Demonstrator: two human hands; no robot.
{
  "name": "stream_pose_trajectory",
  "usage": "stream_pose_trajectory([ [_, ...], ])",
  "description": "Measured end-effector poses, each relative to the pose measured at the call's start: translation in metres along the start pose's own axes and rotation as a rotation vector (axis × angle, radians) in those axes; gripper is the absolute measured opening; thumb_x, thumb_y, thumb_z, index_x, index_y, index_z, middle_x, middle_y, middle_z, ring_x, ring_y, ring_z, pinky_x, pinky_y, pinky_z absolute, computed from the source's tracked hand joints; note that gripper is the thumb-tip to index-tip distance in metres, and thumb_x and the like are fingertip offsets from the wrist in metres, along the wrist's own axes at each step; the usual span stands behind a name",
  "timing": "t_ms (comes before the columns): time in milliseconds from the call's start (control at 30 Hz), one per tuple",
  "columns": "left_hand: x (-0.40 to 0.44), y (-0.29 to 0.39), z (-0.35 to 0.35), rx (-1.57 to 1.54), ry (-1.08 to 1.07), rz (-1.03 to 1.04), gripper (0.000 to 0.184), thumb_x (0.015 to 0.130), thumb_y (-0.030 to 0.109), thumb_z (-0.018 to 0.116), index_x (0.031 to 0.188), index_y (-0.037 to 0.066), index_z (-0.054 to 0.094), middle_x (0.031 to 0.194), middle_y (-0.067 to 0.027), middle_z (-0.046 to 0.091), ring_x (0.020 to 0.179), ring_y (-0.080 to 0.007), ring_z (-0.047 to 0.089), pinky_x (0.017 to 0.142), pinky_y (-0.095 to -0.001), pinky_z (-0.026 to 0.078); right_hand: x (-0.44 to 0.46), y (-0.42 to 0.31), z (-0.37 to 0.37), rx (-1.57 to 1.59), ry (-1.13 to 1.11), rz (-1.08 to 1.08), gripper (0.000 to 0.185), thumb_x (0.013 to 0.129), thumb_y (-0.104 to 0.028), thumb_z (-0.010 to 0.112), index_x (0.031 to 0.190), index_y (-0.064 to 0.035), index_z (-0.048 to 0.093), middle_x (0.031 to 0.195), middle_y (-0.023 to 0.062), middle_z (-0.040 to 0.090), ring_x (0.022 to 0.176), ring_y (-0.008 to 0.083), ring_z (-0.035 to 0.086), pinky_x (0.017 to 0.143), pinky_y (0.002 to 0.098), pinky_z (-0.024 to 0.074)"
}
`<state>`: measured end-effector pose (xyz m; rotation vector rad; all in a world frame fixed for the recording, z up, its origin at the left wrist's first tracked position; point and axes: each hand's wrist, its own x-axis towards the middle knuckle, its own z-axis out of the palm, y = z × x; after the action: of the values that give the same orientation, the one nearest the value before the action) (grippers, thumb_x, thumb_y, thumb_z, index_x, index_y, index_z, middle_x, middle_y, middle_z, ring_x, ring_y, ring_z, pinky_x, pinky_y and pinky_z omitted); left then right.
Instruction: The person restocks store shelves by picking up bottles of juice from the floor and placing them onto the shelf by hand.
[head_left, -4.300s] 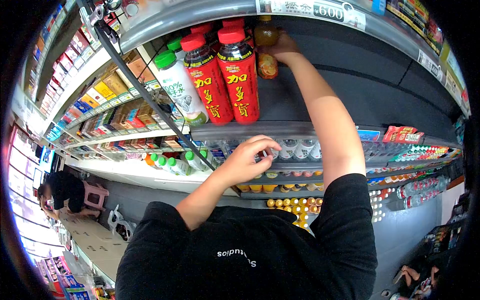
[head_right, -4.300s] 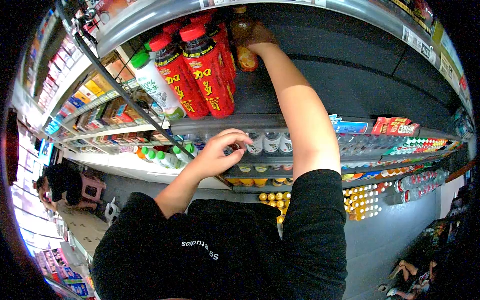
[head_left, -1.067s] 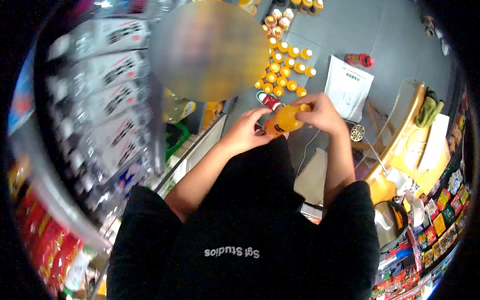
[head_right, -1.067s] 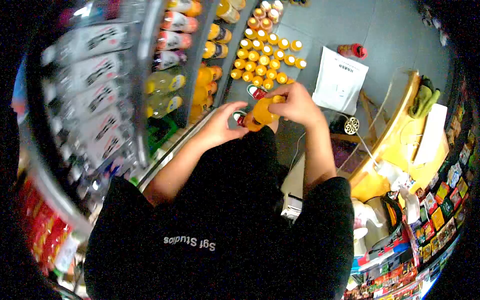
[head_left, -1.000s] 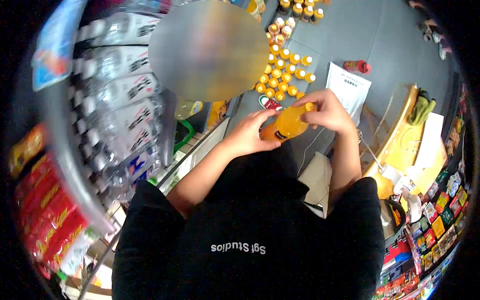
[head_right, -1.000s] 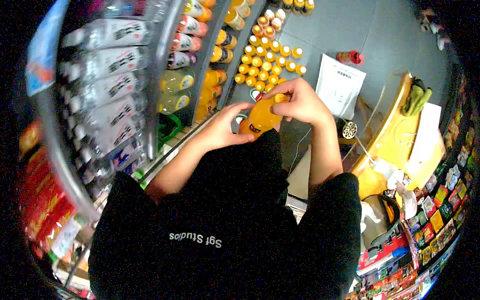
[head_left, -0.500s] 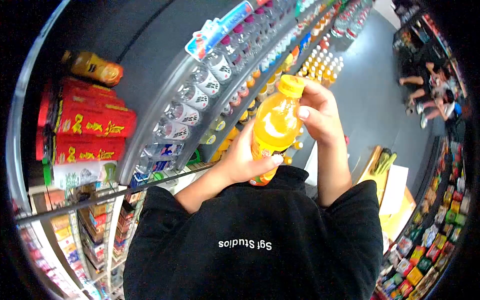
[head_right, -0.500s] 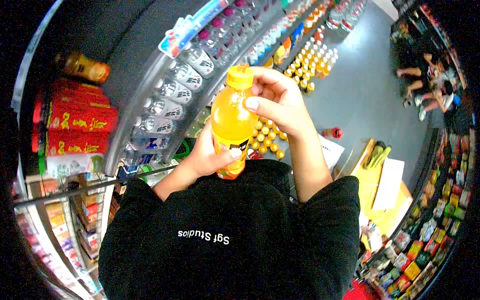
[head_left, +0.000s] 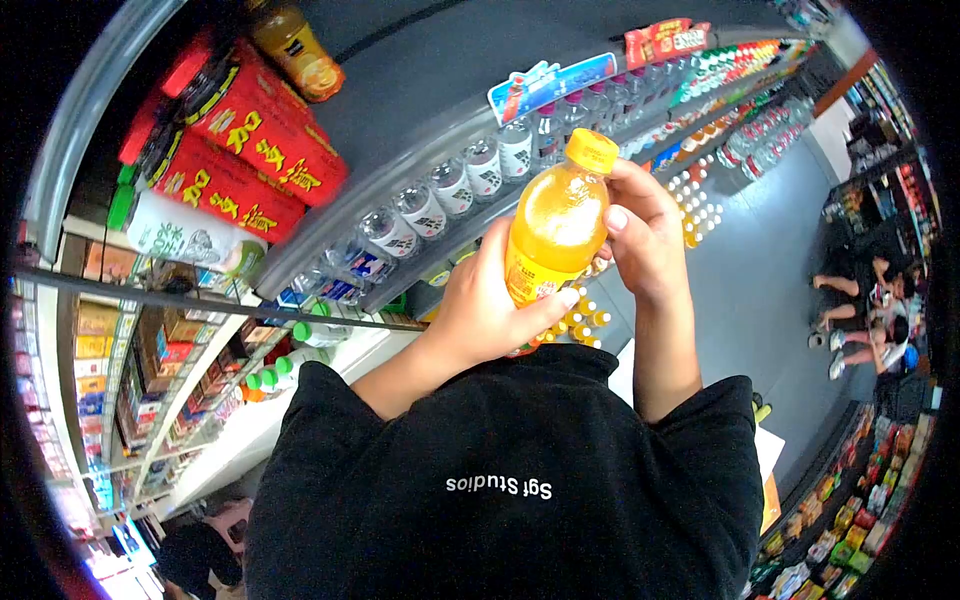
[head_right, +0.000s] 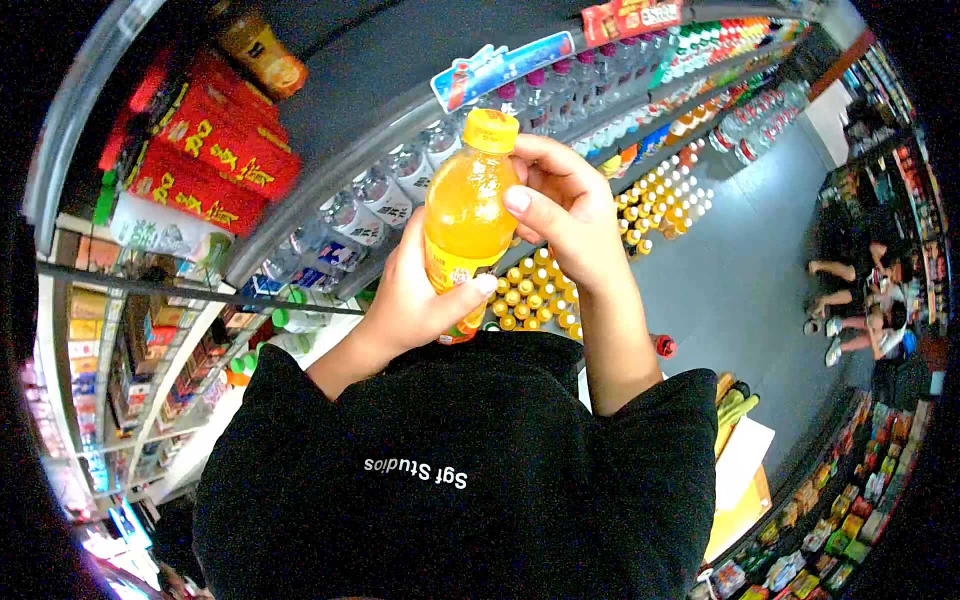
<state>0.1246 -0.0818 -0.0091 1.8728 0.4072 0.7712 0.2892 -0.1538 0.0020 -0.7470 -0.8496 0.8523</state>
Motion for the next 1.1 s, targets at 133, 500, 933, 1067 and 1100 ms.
stream_pose_trajectory([
  [133, -0.004, 0.004, -0.008, 0.084, 0.046, -0.002, 0.061, 0.071, 0.029, 0.073, 0.116, 0.001, 0.042, 0.098, -0.0188, 0.062, 0.092, -0.0343, 0.063, 0.077, -0.04, 0.049, 0.008, 0.002, 0.008, -0.012, -0.046, 0.019, 0.041, 0.08, -0.009, 0.065, 0.118, 0.0008, 0.052, 0.091, 0.0051, 0.055, 0.059, 0.0048, 0.045, 0.046, 0.018, 0.0334],
  [500, 0.012, 0.022, -0.031, 0.462, 0.223, -0.086, 0.067, 0.069, 0.032, 0.073, 0.118, 0.002, 0.04, 0.102, -0.0232, 0.059, 0.092, -0.0397, 0.06, 0.079, -0.0452, 0.048, 0.025, -0.012, 0.064, -0.46, -0.169, 0.081, 0.073, 0.063, -0.017, 0.083, 0.123, -0.0011, 0.043, 0.114, 0.0089, 0.055, 0.104, 0.0164, 0.055, 0.087, 0.0318, 0.0464],
  [933, 0.018, 0.024, -0.078, 0.409, 0.583, 0.139, 0.056, 0.072, 0.005, 0.067, 0.123, 0.001, 0.042, 0.118, -0.014, 0.05, 0.109, -0.0223, 0.052, 0.089, -0.034, 0.043, 0.188, 0.011, 0.088, -0.804, -0.226, -0.557, 0.071, 0.063, -0.018, 0.081, 0.12, 0.0002, 0.043, 0.107, 0.0147, 0.061, 0.097, 0.0216, 0.06, 0.083, 0.0319, 0.0481],
  [1067, 0.007, 0.022, -0.084, 0.45, 0.597, 0.08, 0.046, 0.074, 0.003, 0.065, 0.117, 0.003, 0.049, 0.112, -0.0123, 0.051, 0.103, -0.0208, 0.053, 0.085, -0.0323, 0.044, 0.228, 0.022, 0.096, -0.735, -0.325, -0.337, 0.068, 0.059, -0.028, 0.084, 0.11, 0.0029, 0.051, 0.099, 0.016, 0.063, 0.092, 0.0242, 0.062, 0.083, 0.0337, 0.0483],
  [1100, 0.006, 0.021, -0.085, 0.454, 0.602, 0.073, 0.046, 0.074, 0.003, 0.065, 0.117, 0.003, 0.049, 0.112, -0.0123, 0.051, 0.103, -0.0208, 0.053, 0.085, -0.0323, 0.044, 0.237, 0.028, 0.098, -0.729, -0.332, -0.333, 0.068, 0.059, -0.028, 0.084, 0.11, 0.0029, 0.051, 0.099, 0.016, 0.063, 0.092, 0.0242, 0.062, 0.083, 0.0337, 0.0483],
])
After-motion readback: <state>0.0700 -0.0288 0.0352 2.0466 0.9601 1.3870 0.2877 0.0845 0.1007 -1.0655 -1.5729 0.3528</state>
